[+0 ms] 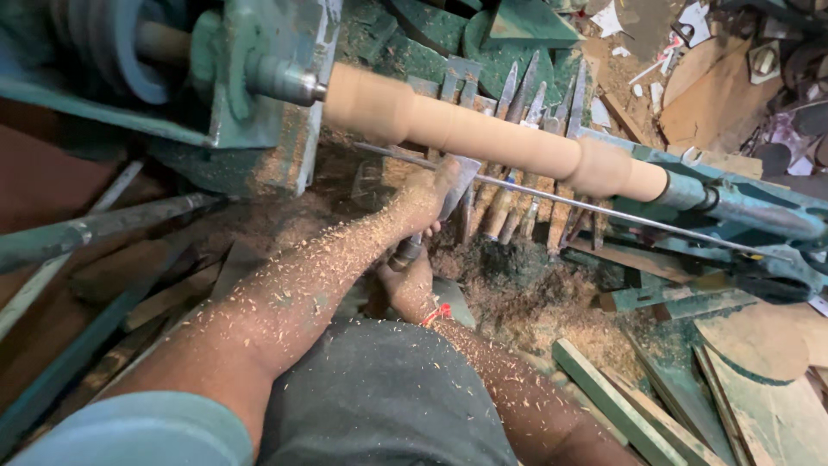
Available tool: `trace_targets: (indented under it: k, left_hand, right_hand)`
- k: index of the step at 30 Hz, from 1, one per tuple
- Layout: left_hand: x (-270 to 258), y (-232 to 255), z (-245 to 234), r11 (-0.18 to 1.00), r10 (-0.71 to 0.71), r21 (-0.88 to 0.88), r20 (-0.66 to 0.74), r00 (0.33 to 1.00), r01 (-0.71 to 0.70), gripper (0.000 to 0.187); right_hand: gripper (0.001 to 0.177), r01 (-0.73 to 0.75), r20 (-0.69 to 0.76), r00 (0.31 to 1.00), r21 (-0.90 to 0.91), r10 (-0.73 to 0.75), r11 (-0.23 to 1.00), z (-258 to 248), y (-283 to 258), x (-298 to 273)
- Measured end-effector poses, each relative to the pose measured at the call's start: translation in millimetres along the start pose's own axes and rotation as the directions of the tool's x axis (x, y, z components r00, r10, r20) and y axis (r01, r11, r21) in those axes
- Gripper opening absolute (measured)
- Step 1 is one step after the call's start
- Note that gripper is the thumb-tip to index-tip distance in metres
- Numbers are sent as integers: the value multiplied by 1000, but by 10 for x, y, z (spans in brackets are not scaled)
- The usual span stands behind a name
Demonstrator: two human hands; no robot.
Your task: The person shapes a wooden spindle on a rotating lathe using various woodturning chisels, creating decorative grooves and profiles as the wood spins.
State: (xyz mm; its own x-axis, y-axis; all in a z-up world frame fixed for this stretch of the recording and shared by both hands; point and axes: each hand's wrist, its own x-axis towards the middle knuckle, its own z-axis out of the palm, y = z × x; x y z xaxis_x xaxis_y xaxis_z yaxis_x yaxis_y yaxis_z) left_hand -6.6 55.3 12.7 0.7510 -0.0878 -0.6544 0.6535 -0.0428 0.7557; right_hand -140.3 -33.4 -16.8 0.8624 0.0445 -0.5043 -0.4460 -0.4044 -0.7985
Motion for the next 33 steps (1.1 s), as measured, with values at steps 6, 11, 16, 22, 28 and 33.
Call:
trace_targets:
  k: [6, 11, 16, 22, 28, 33]
  left_hand:
    - [-7, -43, -124, 997, 12, -71, -5, 1000, -12, 69]
    - [-28, -8, 41, 996, 26, -89, 40, 999, -22, 79]
    - [46, 101, 247, 998, -59, -7, 59, 997, 59, 75]
    - [65, 70, 128, 989, 124, -88, 63, 990, -119, 67]
    - [34, 86, 49, 1000, 13, 26, 51, 999, -14, 76]
    - [33, 26, -43, 999, -44, -16, 50, 998, 45, 82]
  right_hand:
    - [55, -124, 123, 982, -151, 143, 981, -66, -44, 27]
    - [57, 30, 146, 987, 200, -60, 979, -186, 27, -61]
    - [44, -83, 73, 994, 70, 78, 994, -247, 25, -50]
    - [39, -50, 65, 997, 127, 42, 991, -139, -241, -67]
    - [38, -37, 37, 999, 25, 36, 999, -42, -325, -41]
    - [43, 7, 28, 1000, 88, -9, 996, 12, -177, -40]
